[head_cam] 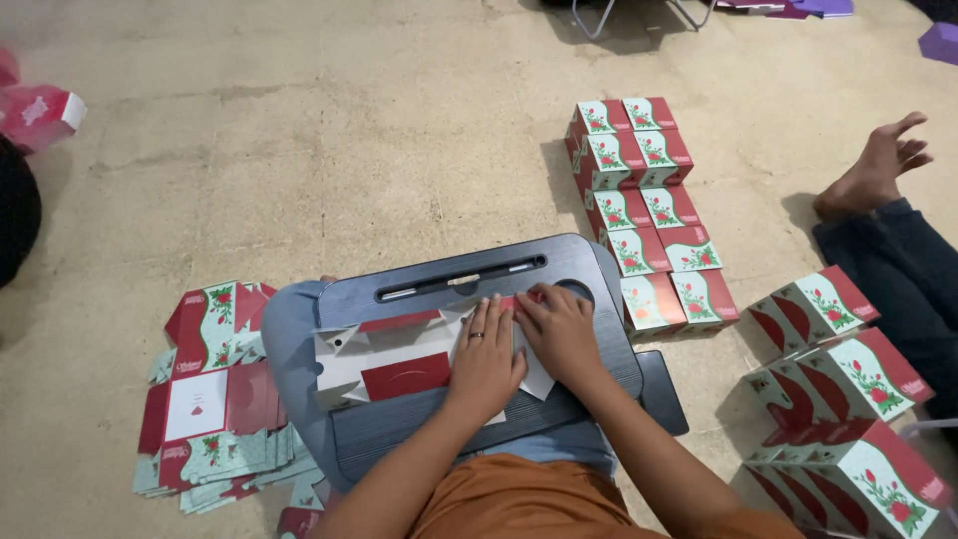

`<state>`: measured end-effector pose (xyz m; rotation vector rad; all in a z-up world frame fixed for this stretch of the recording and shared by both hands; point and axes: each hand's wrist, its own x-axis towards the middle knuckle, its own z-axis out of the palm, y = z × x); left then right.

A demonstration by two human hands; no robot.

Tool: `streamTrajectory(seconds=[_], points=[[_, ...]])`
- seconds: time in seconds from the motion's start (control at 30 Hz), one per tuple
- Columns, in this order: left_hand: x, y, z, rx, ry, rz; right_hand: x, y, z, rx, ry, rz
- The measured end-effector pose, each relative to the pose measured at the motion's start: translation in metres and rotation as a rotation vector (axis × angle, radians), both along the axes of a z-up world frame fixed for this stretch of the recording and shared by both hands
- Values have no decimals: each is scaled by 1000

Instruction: The person sits on the floor with a lap desk and assembles small red and white boxes from flat printed sheets. They fold the sheets along pre-cut lines, tuck the flaps to form the box shape, and place the finished box onto a stack on the floor.

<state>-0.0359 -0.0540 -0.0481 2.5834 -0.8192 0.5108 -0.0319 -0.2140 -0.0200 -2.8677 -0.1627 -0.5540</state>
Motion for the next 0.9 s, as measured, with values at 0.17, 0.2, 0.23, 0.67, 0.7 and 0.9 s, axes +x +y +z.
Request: streamTrajectory(seconds=[0.17, 0.2, 0.23, 0.67, 0.7, 0.9], points=[[2, -4, -6, 35, -22, 28, 1, 6, 0, -24, -30, 32], [4, -5, -9, 34, -37, 37, 3, 7, 0, -41, -53, 48], [4, -5, -9, 37, -38, 37, 4, 9, 2, -38, -53, 48], [7, -8, -14, 83, -6, 55, 1, -24, 4, -163, 7, -197], [8, -7, -15, 96, 3, 56, 3, -25, 1, -132, 48, -222], [9, -13, -23, 182, -33, 110, -1, -26, -14, 254, 273, -53]])
